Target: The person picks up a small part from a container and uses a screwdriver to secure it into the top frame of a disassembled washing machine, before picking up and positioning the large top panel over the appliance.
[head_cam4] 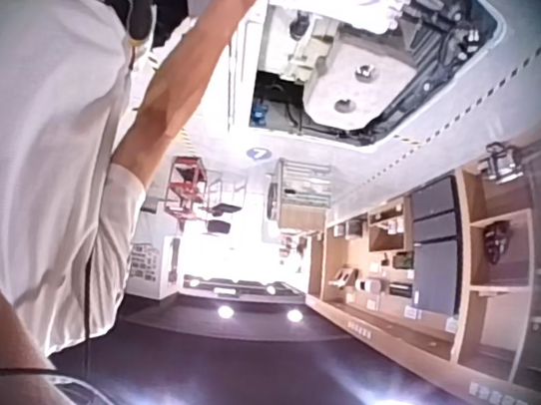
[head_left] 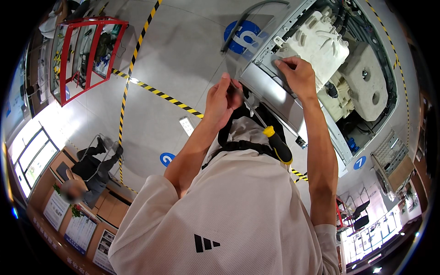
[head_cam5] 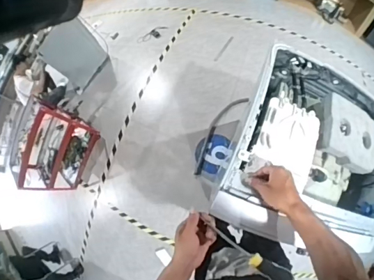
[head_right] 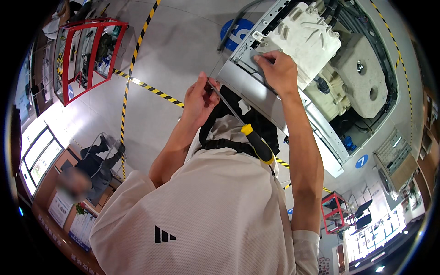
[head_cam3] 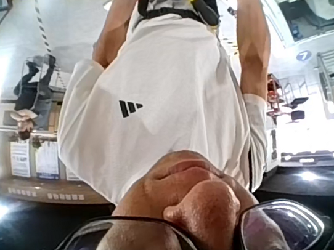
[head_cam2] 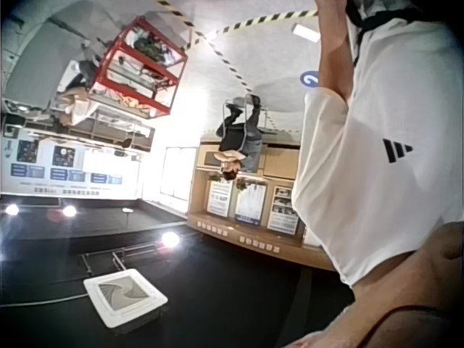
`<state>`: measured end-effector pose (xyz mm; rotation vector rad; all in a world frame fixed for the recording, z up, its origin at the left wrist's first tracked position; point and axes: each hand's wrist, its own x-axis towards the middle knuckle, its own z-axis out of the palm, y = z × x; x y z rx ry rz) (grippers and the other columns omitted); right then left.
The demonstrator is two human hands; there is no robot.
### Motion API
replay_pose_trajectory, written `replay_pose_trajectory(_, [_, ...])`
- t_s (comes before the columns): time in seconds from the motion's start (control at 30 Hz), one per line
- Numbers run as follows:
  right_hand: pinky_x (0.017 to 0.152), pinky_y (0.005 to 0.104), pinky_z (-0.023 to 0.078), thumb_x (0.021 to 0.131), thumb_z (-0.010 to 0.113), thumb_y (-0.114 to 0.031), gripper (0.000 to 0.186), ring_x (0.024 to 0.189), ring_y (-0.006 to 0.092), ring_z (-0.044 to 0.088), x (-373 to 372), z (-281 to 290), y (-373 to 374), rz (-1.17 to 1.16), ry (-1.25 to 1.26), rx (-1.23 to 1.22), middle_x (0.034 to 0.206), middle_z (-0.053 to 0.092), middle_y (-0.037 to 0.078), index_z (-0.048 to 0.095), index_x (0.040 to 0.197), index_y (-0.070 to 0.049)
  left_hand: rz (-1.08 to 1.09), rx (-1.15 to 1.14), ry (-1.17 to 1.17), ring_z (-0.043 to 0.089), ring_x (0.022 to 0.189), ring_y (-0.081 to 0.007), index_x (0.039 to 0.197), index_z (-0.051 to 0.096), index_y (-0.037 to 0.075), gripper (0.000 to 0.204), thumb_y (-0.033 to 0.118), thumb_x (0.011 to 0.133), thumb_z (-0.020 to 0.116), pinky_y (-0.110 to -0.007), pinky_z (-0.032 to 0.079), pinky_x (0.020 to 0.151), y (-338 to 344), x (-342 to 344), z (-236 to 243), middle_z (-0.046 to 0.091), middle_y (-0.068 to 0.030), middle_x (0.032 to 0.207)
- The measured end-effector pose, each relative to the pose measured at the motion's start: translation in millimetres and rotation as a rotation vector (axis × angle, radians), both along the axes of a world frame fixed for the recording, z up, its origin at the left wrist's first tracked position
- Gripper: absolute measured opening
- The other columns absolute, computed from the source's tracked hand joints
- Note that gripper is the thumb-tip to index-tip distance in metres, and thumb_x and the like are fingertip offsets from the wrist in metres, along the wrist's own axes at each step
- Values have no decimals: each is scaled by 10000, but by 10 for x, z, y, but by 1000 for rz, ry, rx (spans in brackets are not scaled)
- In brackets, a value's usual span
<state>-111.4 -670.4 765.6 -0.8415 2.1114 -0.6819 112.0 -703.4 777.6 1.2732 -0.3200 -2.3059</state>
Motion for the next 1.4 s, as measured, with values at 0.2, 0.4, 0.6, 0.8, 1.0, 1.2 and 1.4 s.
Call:
replay_pose_trajectory(0.2, [686, 284, 482, 745, 704, -312, 306, 705, 187, 634, 5, 70, -43, -20, -34, 48, 793, 679, 99, 690, 870, -33, 31, -15, -82, 377, 439, -120, 803, 549, 23, 397, 384, 944, 464, -252, 289, 437, -5, -65, 67, 462, -41, 558])
replay_pose_trajectory(0.4, [677, 274, 481, 739, 708, -308, 306, 683, 171, 626, 14, 113, -53, -38, -32, 49, 778, 679, 89, 693, 869, -31, -21, -21, 7, 433, 559, -93, 812, 550, 47, 357, 369, 944, 469, -222, 353, 502, 5, -1, 17, 525, -62, 767])
replay_pose_trajectory(0.6, [654, 238, 457, 750, 730, -277, 323, 683, 108, 573, 5, 85, -59, -37, -47, 47, 787, 661, 63, 673, 895, 6, -45, -17, 6, 434, 561, -96, 806, 545, 51, 362, 375, 945, 464, -222, 347, 493, 10, 5, 5, 514, -55, 747])
replay_pose_trajectory(0.8, [651, 266, 477, 728, 720, -321, 315, 653, 158, 615, -4, 17, -38, -55, -25, 30, 752, 676, 81, 698, 858, -34, -59, -24, -4, 434, 562, -92, 807, 537, 50, 367, 386, 941, 471, -217, 343, 490, 26, -10, 44, 498, -46, 731])
replay_pose_trajectory(1.0, [648, 269, 480, 719, 718, -356, 339, 655, 164, 622, -26, 79, -61, -13, -1, 56, 732, 672, 81, 700, 852, -44, -84, -40, -2, 434, 560, -91, 807, 532, 50, 365, 383, 941, 470, -217, 340, 486, 42, -5, 21, 494, -44, 730])
replay_pose_trajectory(1.2, [679, 299, 501, 722, 707, -373, 352, 724, 220, 652, -28, 147, -66, 57, 88, 60, 781, 678, 98, 692, 856, -47, -90, -46, -26, 435, 559, -89, 797, 534, 56, 357, 378, 941, 474, -218, 335, 478, 36, -29, 75, 490, -42, 727])
replay_pose_trajectory(1.4, [693, 307, 506, 719, 713, -385, 377, 746, 229, 656, -17, 111, -31, 53, 135, 26, 804, 678, 105, 679, 884, -48, -104, -42, -37, 437, 562, -90, 790, 534, 58, 365, 391, 932, 487, -218, 343, 489, 15, -10, 97, 513, -48, 743])
